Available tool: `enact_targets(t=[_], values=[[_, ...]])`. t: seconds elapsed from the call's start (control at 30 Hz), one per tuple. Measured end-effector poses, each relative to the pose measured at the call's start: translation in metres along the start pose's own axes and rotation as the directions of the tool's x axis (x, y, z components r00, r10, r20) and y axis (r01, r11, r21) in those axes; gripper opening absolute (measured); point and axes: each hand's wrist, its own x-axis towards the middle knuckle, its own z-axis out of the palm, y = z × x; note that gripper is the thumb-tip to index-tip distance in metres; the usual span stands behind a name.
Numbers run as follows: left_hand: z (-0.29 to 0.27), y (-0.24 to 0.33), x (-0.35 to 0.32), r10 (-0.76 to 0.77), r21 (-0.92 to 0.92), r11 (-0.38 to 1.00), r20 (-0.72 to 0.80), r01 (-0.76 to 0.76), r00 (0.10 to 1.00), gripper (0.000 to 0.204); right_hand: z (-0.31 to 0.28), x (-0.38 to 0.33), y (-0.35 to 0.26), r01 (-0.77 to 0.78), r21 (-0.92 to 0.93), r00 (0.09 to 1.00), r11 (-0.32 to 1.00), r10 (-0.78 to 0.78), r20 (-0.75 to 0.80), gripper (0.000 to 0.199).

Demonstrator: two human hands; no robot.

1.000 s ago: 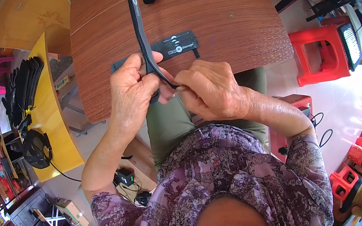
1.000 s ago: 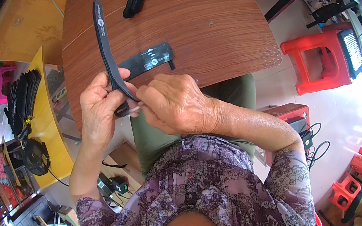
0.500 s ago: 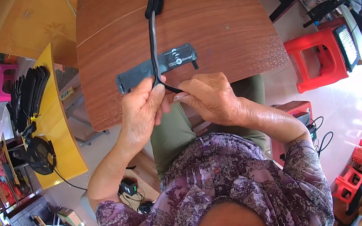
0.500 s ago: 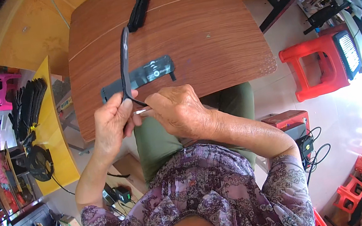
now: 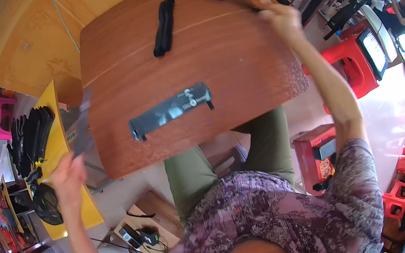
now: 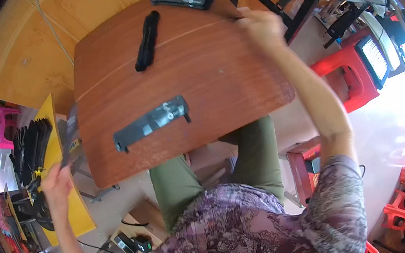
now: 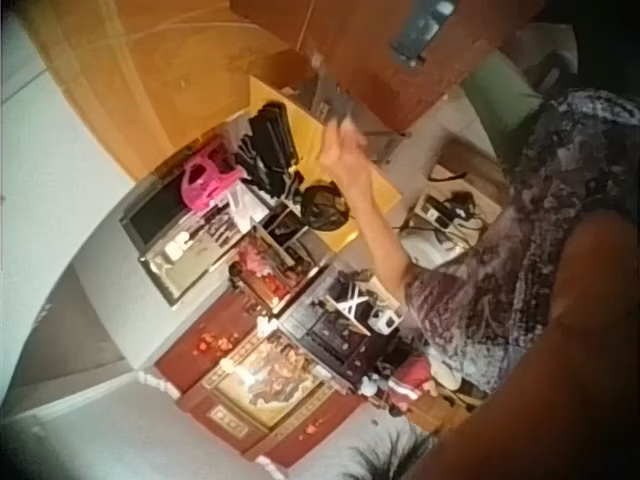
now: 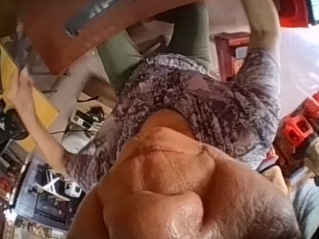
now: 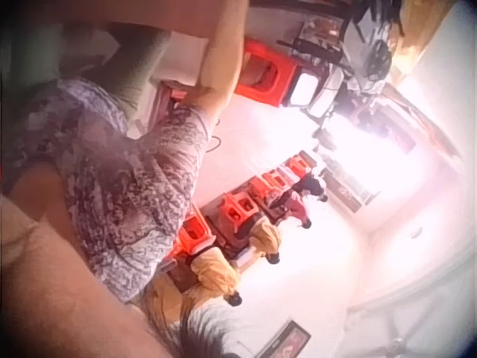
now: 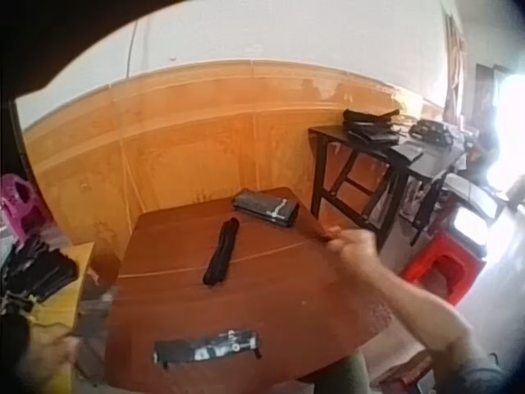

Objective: The person is assembling storage straps by threading plastic fasteners through holes in the straps.

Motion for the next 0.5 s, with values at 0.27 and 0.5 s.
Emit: enact_targets(t=[0.27,0.5], values=[[0.058,0.028,0.067,0.025,-0.482,0.875,-0.05,-0.046,0.998,0.021,0.035,-0.007,-0.047,0.273,-0.115,0.918,0.955,-0.223,0.326,0.017],[0.119,0.035,0.112,-0.037,-0.622,0.78,0.054,0.063,0.998,0.025,0.029,-0.043,-0.073,0.326,-0.089,0.886,0.941,-0.271,0.377,0.014]])
